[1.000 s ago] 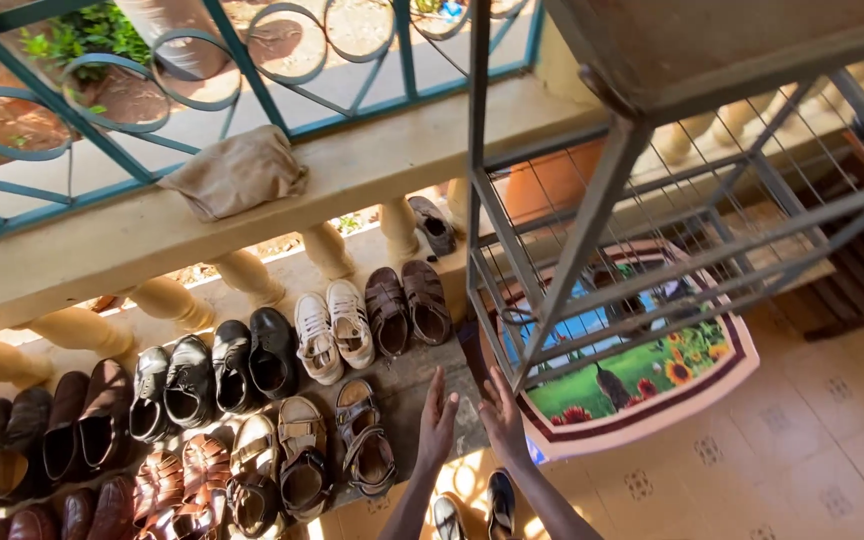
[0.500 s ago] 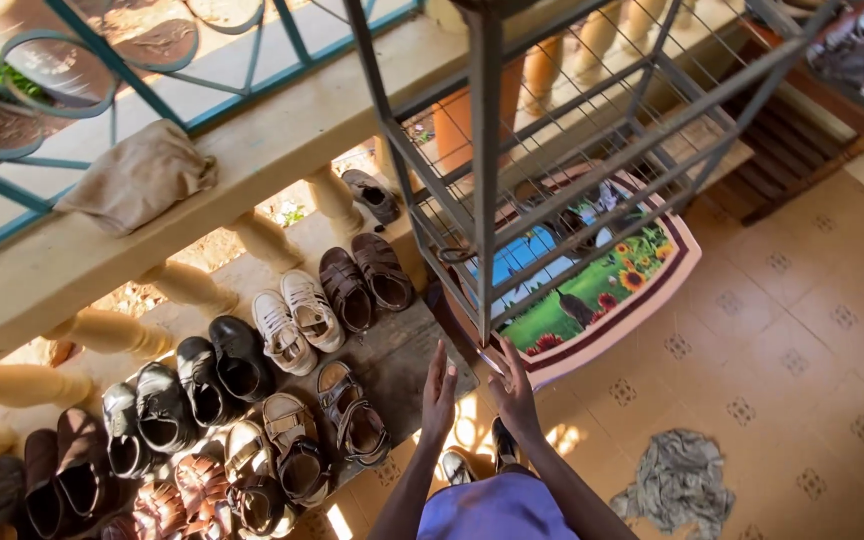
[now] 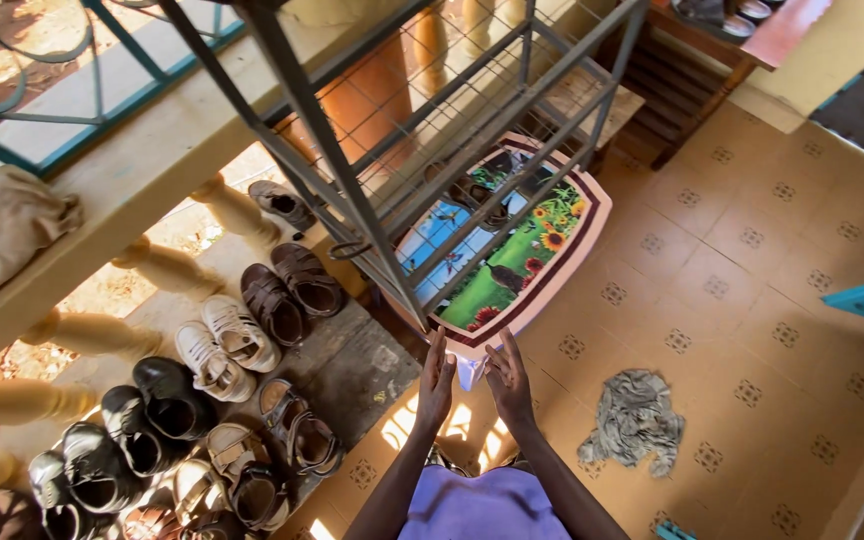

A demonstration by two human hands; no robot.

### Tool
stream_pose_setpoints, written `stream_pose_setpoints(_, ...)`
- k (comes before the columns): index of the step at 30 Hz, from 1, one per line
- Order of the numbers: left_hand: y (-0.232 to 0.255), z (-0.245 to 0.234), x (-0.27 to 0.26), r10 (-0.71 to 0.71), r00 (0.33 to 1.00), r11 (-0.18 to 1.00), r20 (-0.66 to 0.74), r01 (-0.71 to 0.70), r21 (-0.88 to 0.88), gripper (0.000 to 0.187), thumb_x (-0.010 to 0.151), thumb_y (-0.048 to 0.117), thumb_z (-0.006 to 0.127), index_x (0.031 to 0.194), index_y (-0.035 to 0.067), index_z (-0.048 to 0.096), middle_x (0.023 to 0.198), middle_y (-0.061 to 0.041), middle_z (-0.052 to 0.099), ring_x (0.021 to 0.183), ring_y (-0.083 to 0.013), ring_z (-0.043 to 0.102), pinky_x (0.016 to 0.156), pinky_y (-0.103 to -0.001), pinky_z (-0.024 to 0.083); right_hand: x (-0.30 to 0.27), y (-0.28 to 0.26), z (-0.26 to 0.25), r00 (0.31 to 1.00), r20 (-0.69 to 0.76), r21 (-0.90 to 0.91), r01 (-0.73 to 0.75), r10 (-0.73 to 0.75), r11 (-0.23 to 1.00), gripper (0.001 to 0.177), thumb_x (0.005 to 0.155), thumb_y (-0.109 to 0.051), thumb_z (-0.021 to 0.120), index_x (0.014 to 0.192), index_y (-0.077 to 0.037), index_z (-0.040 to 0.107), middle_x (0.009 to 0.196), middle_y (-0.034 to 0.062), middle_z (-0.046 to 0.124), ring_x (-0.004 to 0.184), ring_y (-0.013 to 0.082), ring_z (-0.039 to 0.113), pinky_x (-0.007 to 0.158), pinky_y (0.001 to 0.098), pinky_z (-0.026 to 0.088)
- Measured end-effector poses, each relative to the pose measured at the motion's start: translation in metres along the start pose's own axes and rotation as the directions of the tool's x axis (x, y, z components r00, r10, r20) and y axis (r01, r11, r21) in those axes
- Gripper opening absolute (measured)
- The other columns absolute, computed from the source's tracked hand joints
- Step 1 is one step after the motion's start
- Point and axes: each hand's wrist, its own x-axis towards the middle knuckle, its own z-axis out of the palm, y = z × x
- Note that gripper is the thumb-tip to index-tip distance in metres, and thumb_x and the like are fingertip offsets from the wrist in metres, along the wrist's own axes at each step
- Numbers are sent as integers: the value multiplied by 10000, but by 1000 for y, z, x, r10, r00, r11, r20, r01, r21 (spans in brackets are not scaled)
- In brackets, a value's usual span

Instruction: Organize various pairs of shoes and sandals on tables and a metal rack.

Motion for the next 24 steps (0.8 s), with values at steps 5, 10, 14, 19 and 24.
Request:
stream_pose_setpoints(5, 18, 53, 7, -20, 999, 999, 48, 18, 31, 735, 1040, 430, 507, 1642, 107, 237, 1712, -160, 238, 1583, -313, 233, 1246, -459, 268, -3, -8, -53, 999, -40, -10, 18, -18, 1000, 804, 915, 86, 513, 1636, -71, 195, 1698, 139, 250, 1441, 311, 485, 1034, 319, 492)
stream_pose_setpoints(10, 10, 106, 12, 13, 993, 998, 114, -6, -55, 714, 1069, 382, 516, 1641, 75, 219, 1720, -173, 216, 1601, -317, 196, 1267, -453, 230, -11, -30, -101, 992, -110, 10, -64, 64, 998, 786, 946, 59, 519, 1646, -70, 185, 1695, 147, 301, 1396, 270, 533, 884, 254, 504)
stream_pose_setpoints(14, 15, 146, 15, -19, 988, 998, 156, 27, -52, 712, 1068, 378, 498, 1644, 73, 210, 1727, -159, 198, 1602, -308, 176, 1269, -453, 223, -12, -41, -139, 990, -141, -20, 3, -5, 1000, 778, 930, 71, 510, 1631, -49, 195, 1723, 134, 191, 1403, 264, 534, 965, 250, 506)
stream_pose_setpoints(19, 5, 193, 20, -44, 980, 998, 195, 52, -34, 709, 1062, 361, 506, 1643, 73, 219, 1725, -158, 208, 1599, -301, 186, 1265, -450, 231, -14, -48, -189, 985, -168, 0, 47, -47, 999, 770, 919, 73, 487, 1629, -38, 210, 1732, 134, 170, 1399, 271, 537, 997, 263, 521)
stream_pose_setpoints(24, -15, 237, 25, 4, 971, 995, 239, 20, -100, 695, 1069, 295, 527, 1640, 44, 220, 1728, -171, 206, 1602, -297, 197, 1268, -439, 237, -17, -64, -225, 973, -227, -18, 29, -33, 999, 775, 921, 76, 501, 1628, -49, 211, 1718, 132, 228, 1394, 256, 543, 951, 265, 518)
